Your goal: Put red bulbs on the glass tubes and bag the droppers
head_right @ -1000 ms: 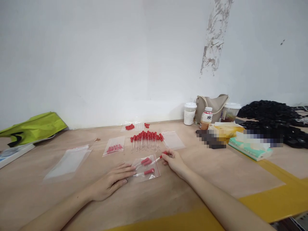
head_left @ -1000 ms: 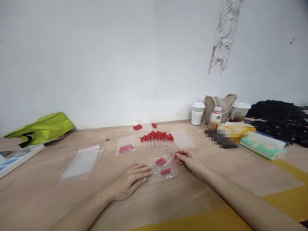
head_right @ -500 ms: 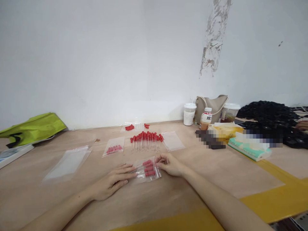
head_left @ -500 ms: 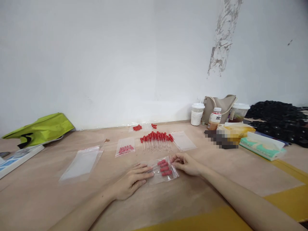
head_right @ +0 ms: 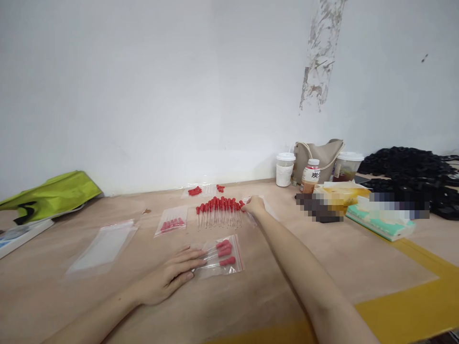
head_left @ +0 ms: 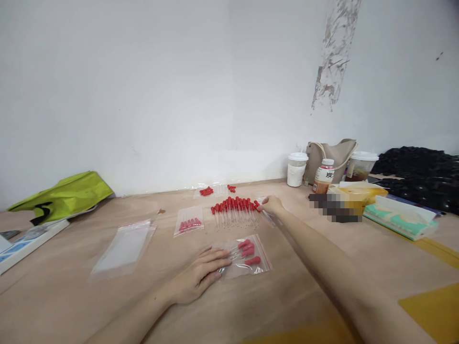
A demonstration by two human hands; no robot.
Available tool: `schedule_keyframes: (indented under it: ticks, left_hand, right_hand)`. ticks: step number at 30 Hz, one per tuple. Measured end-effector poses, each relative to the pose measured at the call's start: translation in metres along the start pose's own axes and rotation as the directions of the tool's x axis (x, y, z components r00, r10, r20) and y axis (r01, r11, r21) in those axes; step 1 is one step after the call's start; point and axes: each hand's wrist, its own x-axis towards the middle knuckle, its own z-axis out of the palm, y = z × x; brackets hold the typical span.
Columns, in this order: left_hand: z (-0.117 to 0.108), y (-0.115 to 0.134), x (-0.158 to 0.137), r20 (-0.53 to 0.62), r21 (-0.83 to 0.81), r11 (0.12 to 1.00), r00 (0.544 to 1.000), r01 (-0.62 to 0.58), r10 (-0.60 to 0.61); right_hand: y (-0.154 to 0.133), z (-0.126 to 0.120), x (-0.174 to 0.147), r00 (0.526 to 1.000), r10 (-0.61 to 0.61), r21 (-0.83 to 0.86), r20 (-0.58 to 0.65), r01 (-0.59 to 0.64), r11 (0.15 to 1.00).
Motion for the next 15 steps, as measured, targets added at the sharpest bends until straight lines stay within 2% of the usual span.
schedule_keyframes:
  ticks: [4,8,11,15]
  left_hand:
    - [-0.001,0.001,0.0,0.003,-0.025,1.0,1.0,0.0,0.0]
    - [-0.001,0.002,0.0,-0.004,-0.043,0.999,1.0,-0.003,0.003]
    - [-0.002,0.003,0.0,-0.004,-0.037,0.999,1.0,-0.002,0.002]
    - [-0.002,0.003,0.0,0.002,-0.019,1.0,1.0,0.0,0.0]
  right_hand:
    - [-0.007,0.012,0.008,0.998,0.068,-0.019,0.015,-0.068,0.998]
    - [-0.01,0.012,0.013,0.994,0.11,0.03,0.022,-0.111,0.993]
    - [-0.012,0.002,0.004,0.995,0.093,0.142,0.032,-0.097,0.985]
    - [-0.003,-0.019,-0.029,0.999,0.015,0.365,0.048,-0.031,0.931]
